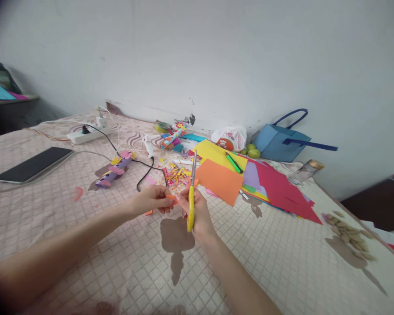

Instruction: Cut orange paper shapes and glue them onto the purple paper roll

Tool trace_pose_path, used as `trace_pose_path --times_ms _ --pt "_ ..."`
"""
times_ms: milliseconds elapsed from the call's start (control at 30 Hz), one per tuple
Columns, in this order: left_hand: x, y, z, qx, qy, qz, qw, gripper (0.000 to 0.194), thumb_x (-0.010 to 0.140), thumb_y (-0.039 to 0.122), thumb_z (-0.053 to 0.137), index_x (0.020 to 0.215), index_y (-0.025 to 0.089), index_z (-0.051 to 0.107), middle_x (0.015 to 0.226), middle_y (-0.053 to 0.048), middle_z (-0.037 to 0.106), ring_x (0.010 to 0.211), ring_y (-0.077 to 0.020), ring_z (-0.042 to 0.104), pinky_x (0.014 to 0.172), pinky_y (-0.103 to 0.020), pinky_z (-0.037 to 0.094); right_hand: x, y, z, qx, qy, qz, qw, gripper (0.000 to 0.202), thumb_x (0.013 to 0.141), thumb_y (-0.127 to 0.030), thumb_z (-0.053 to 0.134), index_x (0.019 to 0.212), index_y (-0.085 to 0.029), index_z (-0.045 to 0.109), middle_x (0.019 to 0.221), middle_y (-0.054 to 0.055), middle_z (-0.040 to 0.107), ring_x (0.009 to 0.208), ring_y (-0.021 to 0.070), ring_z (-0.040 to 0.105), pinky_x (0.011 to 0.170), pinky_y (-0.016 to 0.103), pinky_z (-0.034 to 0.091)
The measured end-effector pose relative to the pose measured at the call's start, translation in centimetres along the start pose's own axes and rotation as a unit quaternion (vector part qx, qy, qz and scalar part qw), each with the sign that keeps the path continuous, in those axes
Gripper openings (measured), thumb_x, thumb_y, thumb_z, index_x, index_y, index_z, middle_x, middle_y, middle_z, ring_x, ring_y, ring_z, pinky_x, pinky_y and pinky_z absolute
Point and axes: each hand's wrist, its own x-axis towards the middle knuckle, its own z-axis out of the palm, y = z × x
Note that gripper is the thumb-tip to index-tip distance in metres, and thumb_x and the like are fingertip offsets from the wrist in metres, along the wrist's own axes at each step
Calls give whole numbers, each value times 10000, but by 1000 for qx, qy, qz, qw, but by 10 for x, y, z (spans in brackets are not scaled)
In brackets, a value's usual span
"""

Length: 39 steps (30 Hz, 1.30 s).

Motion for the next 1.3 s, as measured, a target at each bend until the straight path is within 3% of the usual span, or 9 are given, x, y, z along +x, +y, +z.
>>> trace_pose_path --times_ms 67,233,433,533,667,967,1300 --pt "1 -1 -1 -1 4 11 1000 239 648 337 681 639 132 557 565 -26 623 512 -108 587 484 -201 457 0 0 1 -6 10 10 1000 309 640 -359 686 803 -199 478 602 -72 469 437 60 403 410 190 340" --pt "4 -7 3 -80 79 17 994 250 648 350 692 656 137 562 596 -28 633 546 -104 591 526 -211 475 2 6 1 1 19 -1 1000 275 664 -320 664 832 -188 491 655 -49 489 481 66 418 426 186 360" --pt "5 -8 5 -188 94 -5 978 235 622 304 726 675 121 588 696 -47 650 591 -98 594 561 -209 480 0 5 2 13 3 -21 1000 266 724 -383 623 836 -192 474 663 -39 513 438 56 398 407 186 344" --pt "5 -1 -2 -235 140 20 962 218 630 274 727 693 116 591 703 -47 652 610 -103 609 606 -217 490 -2 4 1 -26 -40 -26 999 279 808 -467 497 792 -192 459 582 -49 479 400 60 380 395 195 327" --pt "4 8 -12 -278 167 63 944 178 685 260 689 730 118 591 699 -58 660 647 -117 626 644 -227 495 -6 6 0 -144 -66 -24 987 340 829 -522 427 756 -191 455 516 -61 417 413 80 413 419 206 355" --pt "2 11 -10 -289 214 153 920 197 724 302 649 764 118 591 760 -49 649 715 -121 616 702 -250 497 -12 3 8 -298 -70 -45 951 304 807 -472 459 692 -192 428 578 -42 422 472 87 415 417 197 332" --pt "-2 13 -1 -291 236 153 914 199 695 329 657 725 146 586 748 -8 622 707 -115 596 704 -269 493 -14 2 12 -297 -57 -54 952 282 783 -459 485 669 -205 437 550 -41 430 446 96 392 402 207 295"
